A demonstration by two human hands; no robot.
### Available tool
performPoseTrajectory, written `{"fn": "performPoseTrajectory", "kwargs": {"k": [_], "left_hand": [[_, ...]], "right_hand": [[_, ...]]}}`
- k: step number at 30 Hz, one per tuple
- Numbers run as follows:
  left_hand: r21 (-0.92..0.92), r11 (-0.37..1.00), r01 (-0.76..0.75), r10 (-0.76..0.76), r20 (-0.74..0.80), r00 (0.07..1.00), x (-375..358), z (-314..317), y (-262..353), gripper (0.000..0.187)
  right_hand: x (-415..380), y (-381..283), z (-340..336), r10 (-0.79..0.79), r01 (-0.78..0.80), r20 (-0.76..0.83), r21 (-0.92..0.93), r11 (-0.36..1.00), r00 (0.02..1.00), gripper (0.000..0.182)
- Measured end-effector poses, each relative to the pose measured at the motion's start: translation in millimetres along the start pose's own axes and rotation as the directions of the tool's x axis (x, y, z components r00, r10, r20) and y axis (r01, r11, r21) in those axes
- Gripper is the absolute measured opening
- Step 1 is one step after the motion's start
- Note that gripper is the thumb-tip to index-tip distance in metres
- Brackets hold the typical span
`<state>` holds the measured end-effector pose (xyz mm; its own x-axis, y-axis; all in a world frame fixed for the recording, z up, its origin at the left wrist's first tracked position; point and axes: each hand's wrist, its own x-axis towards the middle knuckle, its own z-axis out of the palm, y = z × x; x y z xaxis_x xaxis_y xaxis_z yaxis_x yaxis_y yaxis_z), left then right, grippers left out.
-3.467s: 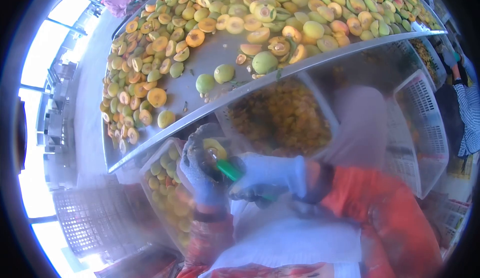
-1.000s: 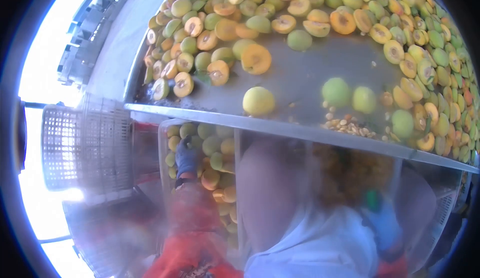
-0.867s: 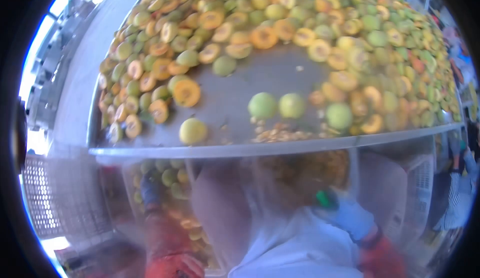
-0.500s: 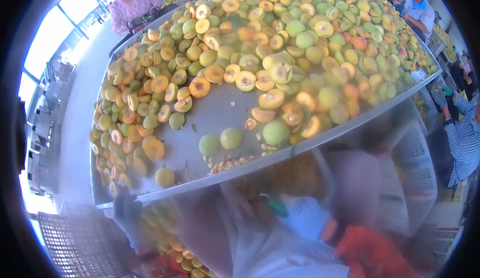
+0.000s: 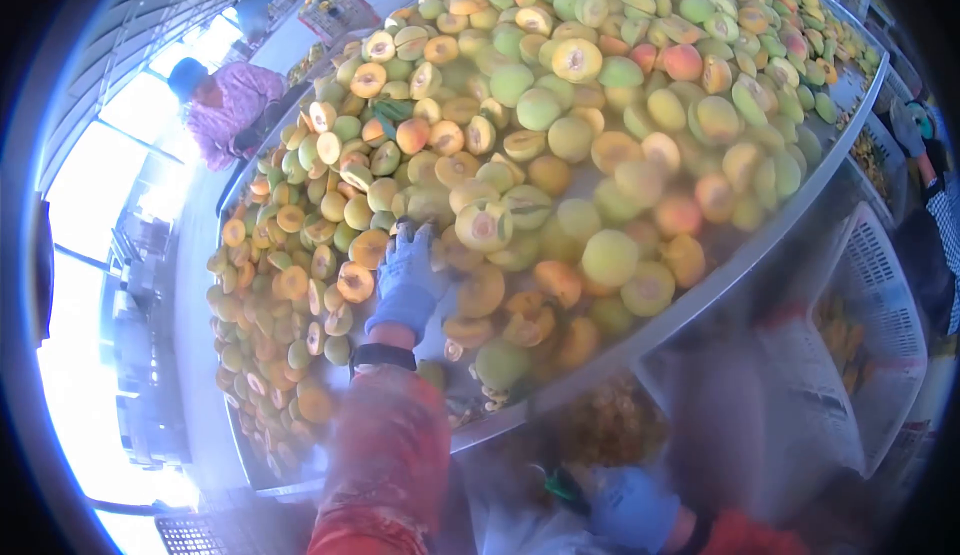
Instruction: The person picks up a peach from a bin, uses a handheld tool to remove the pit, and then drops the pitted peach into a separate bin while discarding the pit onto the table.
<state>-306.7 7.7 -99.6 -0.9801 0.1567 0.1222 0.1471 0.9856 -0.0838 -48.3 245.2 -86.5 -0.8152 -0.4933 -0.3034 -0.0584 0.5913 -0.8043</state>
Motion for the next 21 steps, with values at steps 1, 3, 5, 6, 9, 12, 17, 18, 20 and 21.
{"fn": "performPoseTrajectory", "kwargs": {"k": [1,3,5,6,9,12,17,18,20,21], "left_hand": [[-0.028,0.999,0.03,-0.028,0.07,0.997,-1.8,2.7,3.3,0.071],[-0.122,0.981,0.152,-0.135,0.143,0.981,-13.7,3.2,5.4,0.058],[-0.295,0.932,0.212,-0.171,0.157,0.973,-35.7,3.5,-12.5,0.054],[-0.468,0.845,0.26,-0.2,0.173,0.964,-50.5,2.0,-22.4,0.051],[-0.93,0.163,0.33,-0.313,0.268,0.911,-105.1,-33.2,-29.0,0.044],[-0.84,-0.492,0.226,-0.265,0.393,0.881,-167.5,-82.9,-20.7,0.044],[-0.546,-0.816,0.189,-0.143,0.507,0.85,-270.9,-80.6,5.1,0.038],[-0.559,-0.799,0.221,-0.159,0.551,0.819,-283.7,-80.2,9.3,0.038],[-0.562,-0.79,0.244,-0.174,0.588,0.79,-302.6,-81.2,21.8,0.038],[-0.611,-0.769,0.187,-0.226,0.534,0.814,-308.8,-84.4,29.7,0.039]], "right_hand": [[-1.2,10.7,1.5,-0.053,0.053,-0.029,-0.011,0.999,0.998,0.042],[-3.3,15.0,2.1,-0.111,0.11,-0.055,-0.014,0.994,0.992,0.043],[-2.1,7.8,-1.9,-0.098,0.098,-0.102,0.0,0.995,0.99,0.045],[-5.3,4.3,0.7,-0.113,0.114,-0.097,-0.002,0.994,0.989,0.045],[-15.4,-3.7,6.9,-0.165,0.17,-0.168,0.015,0.985,0.972,0.049],[-22.1,-14.6,12.6,-0.11,0.101,-0.079,-0.12,0.988,0.991,0.052],[-22.8,-47.4,40.2,-0.353,0.324,-0.279,-0.147,0.935,0.893,0.042],[-23.4,-59.1,44.5,-0.349,0.318,-0.267,-0.154,0.936,0.898,0.042],[-26.0,-80.2,52.4,-0.296,0.286,-0.18,-0.077,0.955,0.938,0.038],[-26.7,-82.6,60.3,-0.287,0.272,-0.181,-0.103,0.957,0.941,0.034]]}}
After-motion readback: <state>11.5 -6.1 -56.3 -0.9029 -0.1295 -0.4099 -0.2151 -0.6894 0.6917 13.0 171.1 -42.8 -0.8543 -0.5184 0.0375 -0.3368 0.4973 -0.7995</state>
